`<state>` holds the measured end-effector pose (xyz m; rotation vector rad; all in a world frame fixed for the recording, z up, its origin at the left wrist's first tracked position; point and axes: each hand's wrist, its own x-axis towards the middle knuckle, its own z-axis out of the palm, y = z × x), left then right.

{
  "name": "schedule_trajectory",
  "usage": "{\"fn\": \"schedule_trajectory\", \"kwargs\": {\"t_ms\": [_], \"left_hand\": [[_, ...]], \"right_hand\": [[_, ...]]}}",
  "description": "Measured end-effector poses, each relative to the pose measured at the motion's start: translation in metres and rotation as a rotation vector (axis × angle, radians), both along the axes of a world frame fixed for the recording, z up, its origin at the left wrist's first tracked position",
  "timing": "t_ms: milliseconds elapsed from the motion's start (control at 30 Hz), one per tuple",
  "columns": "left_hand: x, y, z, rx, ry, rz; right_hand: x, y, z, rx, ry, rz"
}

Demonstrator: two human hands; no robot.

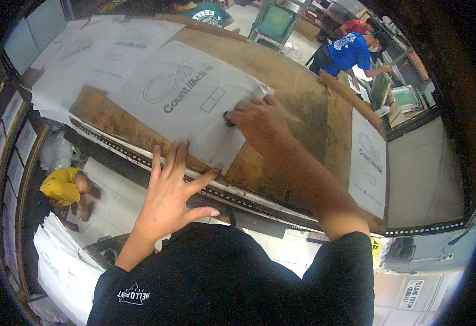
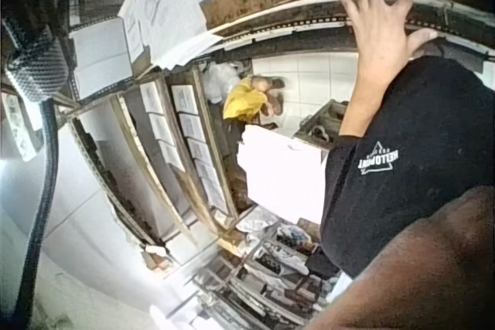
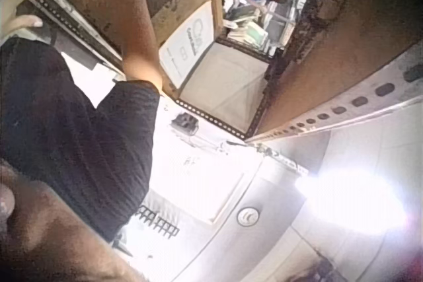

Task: The person uses a cloth and liquid from a bottle to wipe ink off a plastic sheet on a workbench.

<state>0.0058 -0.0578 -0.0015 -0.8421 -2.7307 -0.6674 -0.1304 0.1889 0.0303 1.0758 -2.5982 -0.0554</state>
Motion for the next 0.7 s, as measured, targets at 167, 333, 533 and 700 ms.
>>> {"fn": "schedule_trajectory", "kwargs": {"t_ms": [167,333,533,700], "left_hand": [[0.001,-0.002,0.0,-0.014,-0.016,-0.002],[0.0,-0.001,-0.002,-0.031,-0.022,-0.002],[0.0,-0.002,-0.003,-0.045,-0.013,-0.005],[0.0,-0.003,-0.005,-0.044,-0.01,0.0]], "right_hand": [[-0.049,0.031,-0.004,-0.066,-0.002,-0.154],[-0.08,0.049,-0.008,0.002,0.072,-0.246],[-0.095,0.056,0.005,0.107,0.067,-0.269],[-0.057,0.036,0.033,0.008,-0.009,-0.203]]}}
